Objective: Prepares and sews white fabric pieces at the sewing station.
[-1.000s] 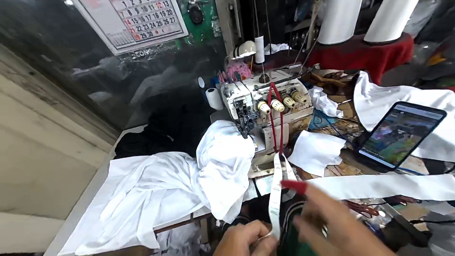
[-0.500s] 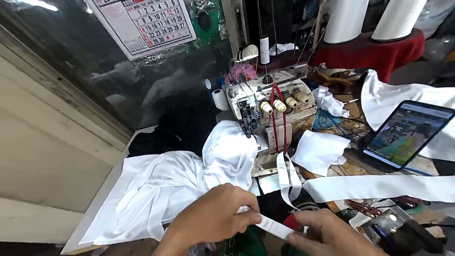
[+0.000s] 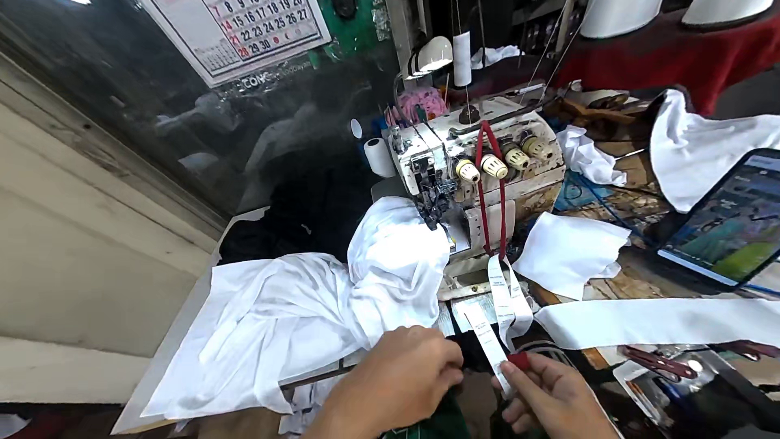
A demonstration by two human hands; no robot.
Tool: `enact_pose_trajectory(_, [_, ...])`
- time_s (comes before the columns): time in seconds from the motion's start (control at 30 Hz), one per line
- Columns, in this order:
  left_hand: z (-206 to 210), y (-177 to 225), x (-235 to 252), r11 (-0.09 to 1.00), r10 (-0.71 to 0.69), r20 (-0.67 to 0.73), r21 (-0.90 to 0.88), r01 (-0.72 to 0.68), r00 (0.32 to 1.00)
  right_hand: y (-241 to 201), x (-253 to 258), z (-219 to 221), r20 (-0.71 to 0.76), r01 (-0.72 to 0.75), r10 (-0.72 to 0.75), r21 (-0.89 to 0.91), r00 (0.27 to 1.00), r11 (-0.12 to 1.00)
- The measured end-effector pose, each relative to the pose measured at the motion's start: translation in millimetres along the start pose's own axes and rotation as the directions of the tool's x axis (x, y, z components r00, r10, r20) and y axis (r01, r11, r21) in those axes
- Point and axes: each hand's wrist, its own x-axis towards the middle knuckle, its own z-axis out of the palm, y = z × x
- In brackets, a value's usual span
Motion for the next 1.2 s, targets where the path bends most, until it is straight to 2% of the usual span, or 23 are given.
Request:
enact_pose_trajectory(0.07, [14.1, 5.6, 12.9, 0.998, 0.001, -0.270, 0.062, 0.016, 0.963, 3.0, 2.3, -0.2, -0.004, 0.002, -0.002, -0.003, 1.000, 1.000])
enact_pose_trajectory(0.1, [20.7, 8.8, 22.8, 0.994, -0.004, -0.406, 0.097, 0.048, 0.914, 3.8, 2.7, 0.2, -0.006, 0.002, -0.002, -0.005, 1.000, 1.000])
enact_pose_trajectory(0.13, [26.9, 12.2, 32.9, 0.988, -0.010, -0.484, 0.133, 0.084, 0.875, 3.5, 3.2, 1.0, -0.009, 0.003, -0.003, -0.007, 1.000, 1.000])
enact_pose_trajectory(0.27, [51.4, 17.3, 55.9, 0.935, 0.000, -0.564, 0.293, 0.200, 0.825, -0.3, 3.8, 1.4, -0.027, 0.022, -0.023, -0.034, 0.999, 0.999])
enact_pose_trajectory(0.4, [53.3, 22.0, 57.1, 0.905, 0.002, -0.578, 0.348, 0.244, 0.816, 5.9, 7.3, -0.2, -0.027, 0.047, -0.049, -0.048, 0.998, 0.998])
enact_pose_trajectory(0.5, [52.3, 24.8, 54.6, 0.913, 0.014, -0.582, 0.340, 0.228, 0.813, 7.6, 3.3, -5.1, -0.020, 0.164, -0.170, -0.175, 0.985, 0.971])
enact_pose_trajectory(0.6, [47.0, 22.5, 41.1, 0.976, 0.004, -0.608, 0.177, 0.130, 0.794, -6.8, -11.7, -15.3, 0.002, 0.418, -0.470, -0.462, 0.882, 0.782])
enact_pose_trajectory(0.67, [42.6, 21.1, 30.4, 0.999, -0.036, -0.629, -0.039, 0.014, 0.776, -25.3, -10.8, -14.9, 0.019, 0.531, -0.609, -0.510, 0.793, 0.676])
enact_pose_trajectory(0.73, [39.7, 22.3, 23.6, 0.968, -0.063, -0.658, -0.222, -0.114, 0.750, -37.8, 7.0, -10.3, 0.077, 0.619, -0.674, -0.481, 0.735, 0.620])
enact_pose_trajectory(0.9, [29.7, 26.2, 4.4, 0.859, -0.146, -0.678, -0.448, -0.247, 0.720, -53.4, 32.4, 0.0, 0.194, 0.684, -0.657, -0.268, 0.728, 0.678])
enact_pose_trajectory(1.0, [31.0, 24.6, 0.3, 0.787, -0.180, -0.668, -0.538, -0.301, 0.722, -57.4, 27.6, 0.7, 0.191, 0.683, -0.658, -0.282, 0.728, 0.674])
enact_pose_trajectory(1.2, [34.0, 25.7, 2.5, 0.705, -0.176, -0.654, -0.605, -0.370, 0.735, -67.2, 24.2, -2.0, 0.218, 0.703, -0.677, -0.361, 0.703, 0.613])
